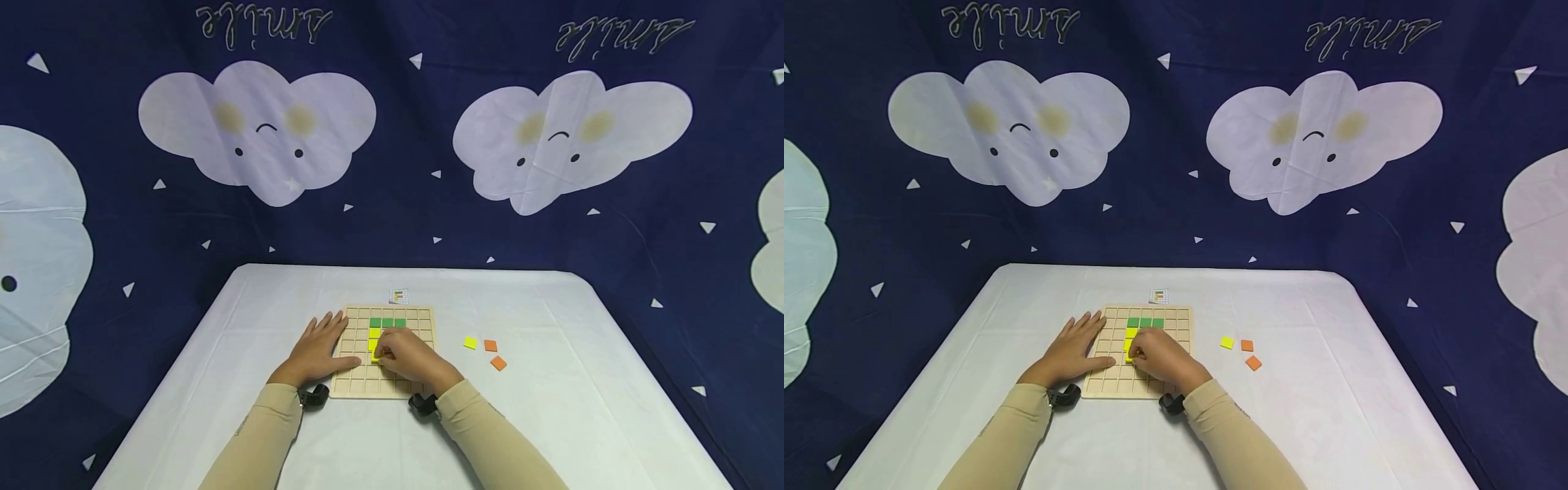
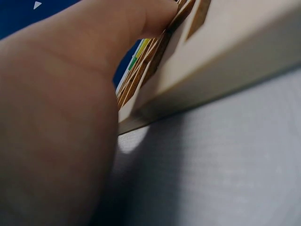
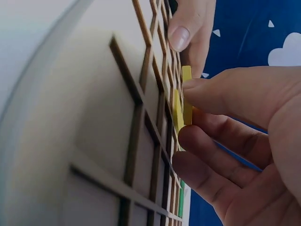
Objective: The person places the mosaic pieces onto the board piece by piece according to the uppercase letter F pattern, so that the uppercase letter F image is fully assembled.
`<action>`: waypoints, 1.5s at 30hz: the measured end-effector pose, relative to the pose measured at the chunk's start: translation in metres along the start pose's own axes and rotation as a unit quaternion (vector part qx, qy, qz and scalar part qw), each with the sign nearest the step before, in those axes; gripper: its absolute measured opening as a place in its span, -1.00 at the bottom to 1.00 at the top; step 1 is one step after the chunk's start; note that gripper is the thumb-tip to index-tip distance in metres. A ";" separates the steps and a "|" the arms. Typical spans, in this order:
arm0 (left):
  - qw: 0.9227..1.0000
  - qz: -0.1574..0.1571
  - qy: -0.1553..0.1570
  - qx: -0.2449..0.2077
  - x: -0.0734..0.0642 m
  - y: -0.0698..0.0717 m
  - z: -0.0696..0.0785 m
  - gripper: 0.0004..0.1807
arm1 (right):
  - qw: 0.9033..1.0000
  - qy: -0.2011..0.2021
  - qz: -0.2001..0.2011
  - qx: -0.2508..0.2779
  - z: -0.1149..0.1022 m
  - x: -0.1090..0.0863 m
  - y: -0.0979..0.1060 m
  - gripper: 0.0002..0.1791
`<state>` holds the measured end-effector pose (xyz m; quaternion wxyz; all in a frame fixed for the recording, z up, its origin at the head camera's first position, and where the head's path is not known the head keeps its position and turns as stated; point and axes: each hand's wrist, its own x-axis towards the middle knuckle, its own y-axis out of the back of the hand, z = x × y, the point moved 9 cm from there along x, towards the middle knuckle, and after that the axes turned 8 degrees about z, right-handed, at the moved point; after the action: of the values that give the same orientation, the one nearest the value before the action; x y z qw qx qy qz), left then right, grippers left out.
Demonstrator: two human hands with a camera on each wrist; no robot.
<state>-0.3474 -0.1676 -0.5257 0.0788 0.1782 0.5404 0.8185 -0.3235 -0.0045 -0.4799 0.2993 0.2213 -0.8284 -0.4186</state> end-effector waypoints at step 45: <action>1.000 0.000 0.003 0.002 0.001 -0.001 -0.001 0.23 | 0.999 -0.017 0.038 0.030 0.005 -0.008 0.004 -0.93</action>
<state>-0.3486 -0.1677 -0.5268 0.0767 0.1759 0.5423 0.8180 -0.3215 0.0051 -0.4816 0.2944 0.1917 -0.8530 -0.3859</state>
